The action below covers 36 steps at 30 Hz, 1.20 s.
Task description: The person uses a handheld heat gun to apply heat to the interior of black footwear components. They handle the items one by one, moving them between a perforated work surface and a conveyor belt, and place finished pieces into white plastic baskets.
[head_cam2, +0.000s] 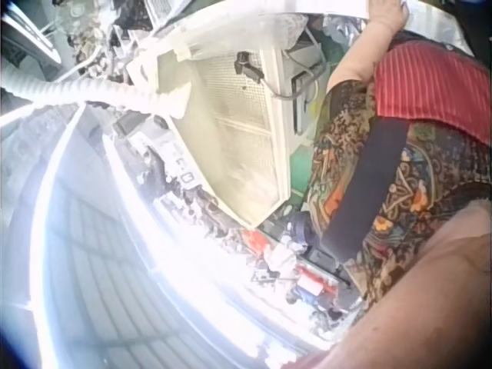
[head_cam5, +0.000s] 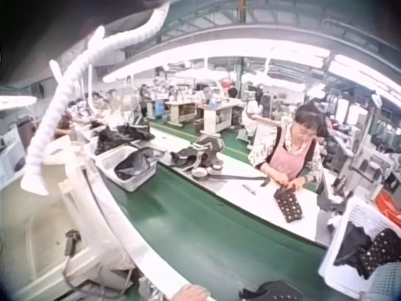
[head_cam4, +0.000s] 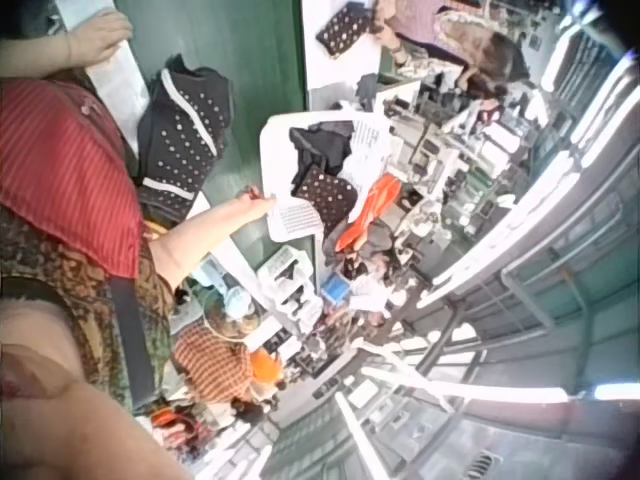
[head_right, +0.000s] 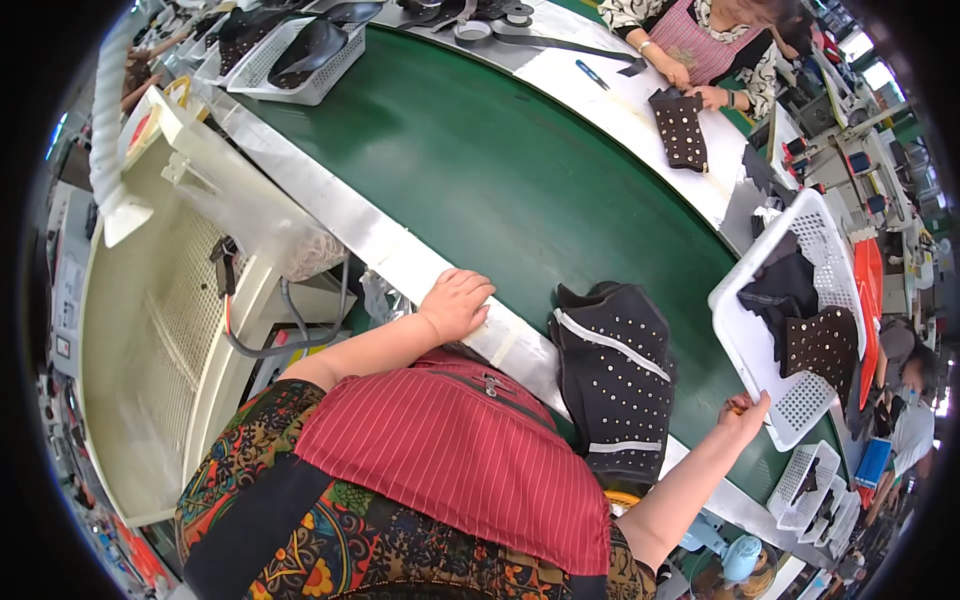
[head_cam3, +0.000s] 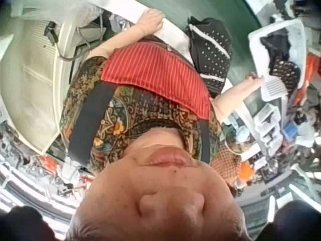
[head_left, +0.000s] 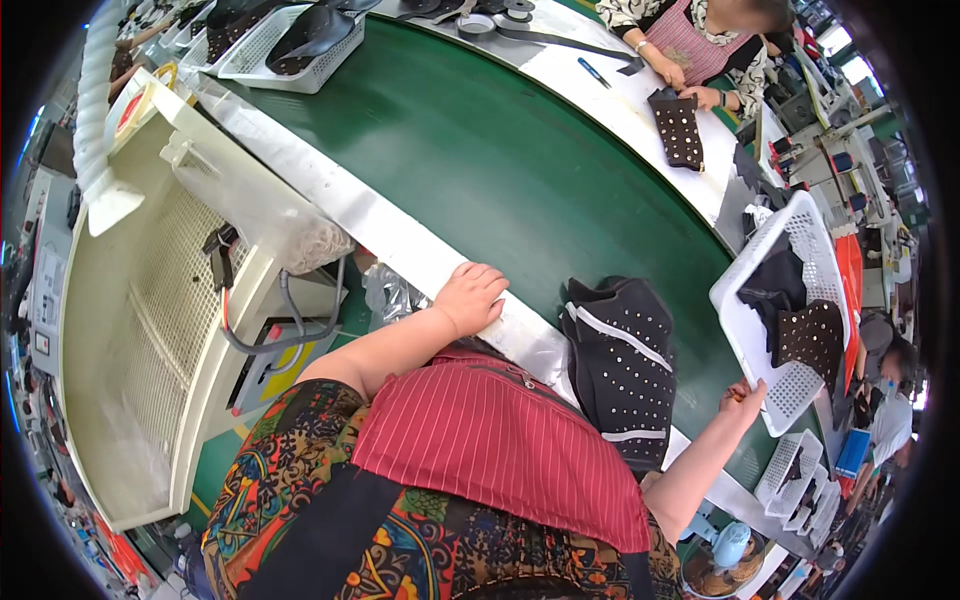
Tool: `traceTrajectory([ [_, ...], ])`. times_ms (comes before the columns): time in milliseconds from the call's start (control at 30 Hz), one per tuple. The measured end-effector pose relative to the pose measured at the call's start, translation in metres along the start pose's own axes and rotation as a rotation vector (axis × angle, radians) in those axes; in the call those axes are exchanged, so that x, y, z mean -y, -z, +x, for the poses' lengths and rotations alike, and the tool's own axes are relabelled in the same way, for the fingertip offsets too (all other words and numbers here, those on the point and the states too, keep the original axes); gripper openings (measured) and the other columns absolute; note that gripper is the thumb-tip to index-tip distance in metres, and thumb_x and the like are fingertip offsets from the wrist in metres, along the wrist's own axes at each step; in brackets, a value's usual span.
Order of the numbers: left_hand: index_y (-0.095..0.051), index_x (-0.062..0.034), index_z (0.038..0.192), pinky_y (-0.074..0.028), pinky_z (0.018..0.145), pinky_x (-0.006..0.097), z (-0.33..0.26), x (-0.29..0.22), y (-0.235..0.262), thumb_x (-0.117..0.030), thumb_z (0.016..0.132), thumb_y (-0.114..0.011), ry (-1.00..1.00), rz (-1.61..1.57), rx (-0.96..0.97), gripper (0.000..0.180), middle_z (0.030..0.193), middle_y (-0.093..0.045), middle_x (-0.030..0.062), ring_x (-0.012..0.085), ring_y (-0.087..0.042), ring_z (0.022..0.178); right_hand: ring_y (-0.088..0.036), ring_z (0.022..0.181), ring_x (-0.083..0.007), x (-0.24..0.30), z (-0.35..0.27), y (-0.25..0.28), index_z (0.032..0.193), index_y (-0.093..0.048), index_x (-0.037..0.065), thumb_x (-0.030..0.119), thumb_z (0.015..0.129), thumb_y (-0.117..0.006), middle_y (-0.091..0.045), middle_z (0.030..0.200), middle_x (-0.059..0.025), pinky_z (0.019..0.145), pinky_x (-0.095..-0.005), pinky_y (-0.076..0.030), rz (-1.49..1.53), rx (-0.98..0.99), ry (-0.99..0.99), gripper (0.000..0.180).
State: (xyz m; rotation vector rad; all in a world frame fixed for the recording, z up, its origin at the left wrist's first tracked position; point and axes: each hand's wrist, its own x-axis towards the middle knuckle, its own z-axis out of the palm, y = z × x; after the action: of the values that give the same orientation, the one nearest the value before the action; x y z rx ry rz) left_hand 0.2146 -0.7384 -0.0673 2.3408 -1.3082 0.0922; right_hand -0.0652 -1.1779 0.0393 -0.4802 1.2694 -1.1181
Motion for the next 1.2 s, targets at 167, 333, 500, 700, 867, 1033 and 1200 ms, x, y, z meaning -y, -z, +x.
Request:
traceTrajectory([
  [167, -0.050, -0.0092, 0.123, -0.033, 0.101, 0.042, 0.020, -0.001, 0.020, -0.027, 0.082, -0.060, 0.132, -0.317, 0.093, 0.046, 0.134, -0.043, 0.0123, 0.0309, -0.044, 0.119, -0.034, 0.047, -0.0108, -0.016, -0.054, -0.017, 0.086, -0.045, 0.002, 0.028, 0.078, -0.070, -0.043, 0.073, -0.0076, 0.039, -0.0226, -0.029, -0.118, -0.031, 0.076, 0.036],
  [333, -0.033, -0.0058, 0.137, -0.034, 0.102, 0.042, 0.074, -0.012, 0.088, -0.038, 0.080, -0.066, 0.114, -0.847, 0.078, 0.073, 0.142, -0.032, 0.0194, 0.0338, -0.035, 0.129, -0.034, 0.046, -0.0107, -0.093, -0.166, -0.085, 0.087, -0.046, 0.004, 0.023, 0.077, -0.072, -0.042, 0.069, -0.0065, 0.036, -0.0231, -0.028, -0.133, 0.091, -0.005, 0.033],
  [500, -0.023, 0.0025, 0.138, -0.034, 0.102, 0.036, 0.102, 0.005, 0.121, -0.027, 0.077, -0.072, 0.162, -1.249, -0.125, 0.083, 0.130, -0.042, 0.0200, 0.0265, -0.043, 0.120, -0.040, 0.048, -0.0125, -0.175, -0.237, -0.137, 0.079, -0.050, 0.003, 0.023, 0.081, -0.068, -0.045, 0.063, -0.0070, 0.038, -0.0234, -0.030, -0.163, 0.231, -0.116, 0.027],
  [700, -0.044, 0.0017, 0.127, -0.040, 0.093, 0.033, 0.087, 0.108, 0.117, -0.022, 0.088, -0.055, 0.504, -1.046, -0.302, 0.047, 0.113, -0.057, 0.0159, 0.0227, -0.053, 0.106, -0.049, 0.051, -0.0150, -0.258, -0.291, -0.182, 0.087, -0.053, 0.000, 0.021, 0.084, -0.063, -0.055, 0.069, -0.0103, 0.041, -0.0258, -0.035, -0.219, 0.351, -0.276, 0.024],
  [867, -0.038, -0.0017, 0.133, -0.047, 0.085, 0.035, 0.074, 0.163, 0.109, -0.024, 0.090, -0.050, 0.881, -1.236, -0.219, 0.050, 0.120, -0.051, 0.0147, 0.0243, -0.053, 0.106, -0.047, 0.058, -0.0105, -0.294, -0.304, -0.183, 0.086, -0.053, 0.003, 0.020, 0.084, -0.064, -0.059, 0.079, -0.0095, 0.042, -0.0209, -0.032, -0.276, 0.563, -0.540, 0.020],
  [1033, -0.032, -0.0032, 0.137, -0.048, 0.085, 0.037, 0.051, 0.192, 0.084, -0.033, 0.095, -0.043, 0.903, -1.378, -0.332, 0.052, 0.128, -0.044, 0.0152, 0.0265, -0.049, 0.113, -0.054, 0.067, -0.0124, -0.284, -0.309, -0.140, 0.100, -0.056, 0.004, 0.019, 0.084, -0.060, -0.063, 0.096, -0.0085, 0.046, -0.0253, -0.040, -0.802, 0.860, -0.408, 0.022],
  [1200, -0.030, -0.0014, 0.138, -0.032, 0.103, 0.040, 0.028, 0.200, 0.085, -0.037, 0.098, -0.035, 0.893, -1.121, -0.469, 0.053, 0.136, -0.040, 0.0187, 0.0283, -0.043, 0.122, -0.059, 0.078, -0.0268, -0.287, -0.287, -0.072, 0.103, -0.057, 0.008, 0.012, 0.077, -0.062, -0.060, 0.094, -0.0109, 0.065, -0.0363, -0.048, -1.381, 1.042, 0.696, 0.026],
])
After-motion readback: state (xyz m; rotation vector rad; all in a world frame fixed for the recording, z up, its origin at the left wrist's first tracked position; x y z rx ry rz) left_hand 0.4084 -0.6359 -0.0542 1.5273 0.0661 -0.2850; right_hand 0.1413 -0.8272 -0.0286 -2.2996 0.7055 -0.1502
